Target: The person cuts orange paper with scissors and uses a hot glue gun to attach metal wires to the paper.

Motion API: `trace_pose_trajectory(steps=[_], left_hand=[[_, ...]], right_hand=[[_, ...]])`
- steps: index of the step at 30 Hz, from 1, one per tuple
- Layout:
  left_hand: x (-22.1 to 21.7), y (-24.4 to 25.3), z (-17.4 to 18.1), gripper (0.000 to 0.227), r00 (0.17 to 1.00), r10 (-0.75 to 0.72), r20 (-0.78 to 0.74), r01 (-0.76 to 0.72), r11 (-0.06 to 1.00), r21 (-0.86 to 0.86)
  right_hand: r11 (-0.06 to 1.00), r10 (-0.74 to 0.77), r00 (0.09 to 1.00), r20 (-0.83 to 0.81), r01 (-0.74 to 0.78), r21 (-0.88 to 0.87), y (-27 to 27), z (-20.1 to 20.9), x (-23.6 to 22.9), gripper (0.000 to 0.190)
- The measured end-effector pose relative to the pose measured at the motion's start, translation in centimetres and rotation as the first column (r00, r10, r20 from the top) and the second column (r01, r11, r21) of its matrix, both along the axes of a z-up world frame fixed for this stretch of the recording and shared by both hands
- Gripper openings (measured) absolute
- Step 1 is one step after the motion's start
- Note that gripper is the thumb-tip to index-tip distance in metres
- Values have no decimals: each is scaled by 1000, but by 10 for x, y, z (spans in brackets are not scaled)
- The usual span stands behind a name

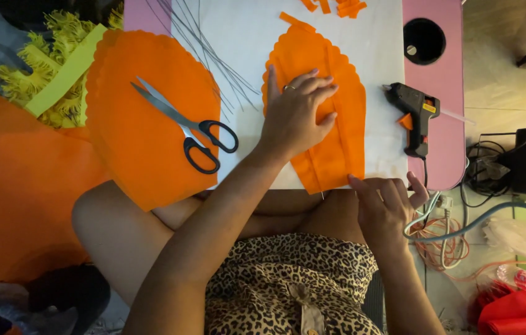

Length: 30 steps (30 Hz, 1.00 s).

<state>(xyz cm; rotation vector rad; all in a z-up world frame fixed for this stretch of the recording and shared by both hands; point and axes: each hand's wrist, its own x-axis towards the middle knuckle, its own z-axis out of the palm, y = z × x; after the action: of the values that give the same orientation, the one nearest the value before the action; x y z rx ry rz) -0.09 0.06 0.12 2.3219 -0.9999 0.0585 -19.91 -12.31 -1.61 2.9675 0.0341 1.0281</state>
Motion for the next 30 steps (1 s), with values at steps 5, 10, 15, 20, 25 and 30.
trace_pose_trajectory(steps=[5, 10, 15, 20, 25, 30], left_hand=[[1, -1, -4, 41, 1000, 3, 0, -3, 1000, -8], [1, -2, -5, 39, 1000, 10, 9, -10, 1000, -12], [1, -1, -4, 38, 1000, 5, 20, -5, 999, -34], [2, 0, -2, 36, 1000, -6, 0, 6, 1000, -9], [2, 1, 0, 36, 1000, -25, 12, 25, 1000, 13], [0, -1, -8, 36, 997, -31, 75, 34, 999, -37]], right_hand=[[999, -23, 999, -46, 25, 47, 1, 0, -2, 14], [998, -15, 999, -49, 18, 59, 0, 1, -2, 14], [997, -13, 999, -49, 16, 71, 1, -1, -3, 14], [998, -17, 998, -59, 21, 66, 3, 2, -1, 11], [982, 62, 998, -16, -58, 182, -6, 6, 11, 6], [817, 40, 997, 69, -72, 572, -6, 39, 53, 11]])
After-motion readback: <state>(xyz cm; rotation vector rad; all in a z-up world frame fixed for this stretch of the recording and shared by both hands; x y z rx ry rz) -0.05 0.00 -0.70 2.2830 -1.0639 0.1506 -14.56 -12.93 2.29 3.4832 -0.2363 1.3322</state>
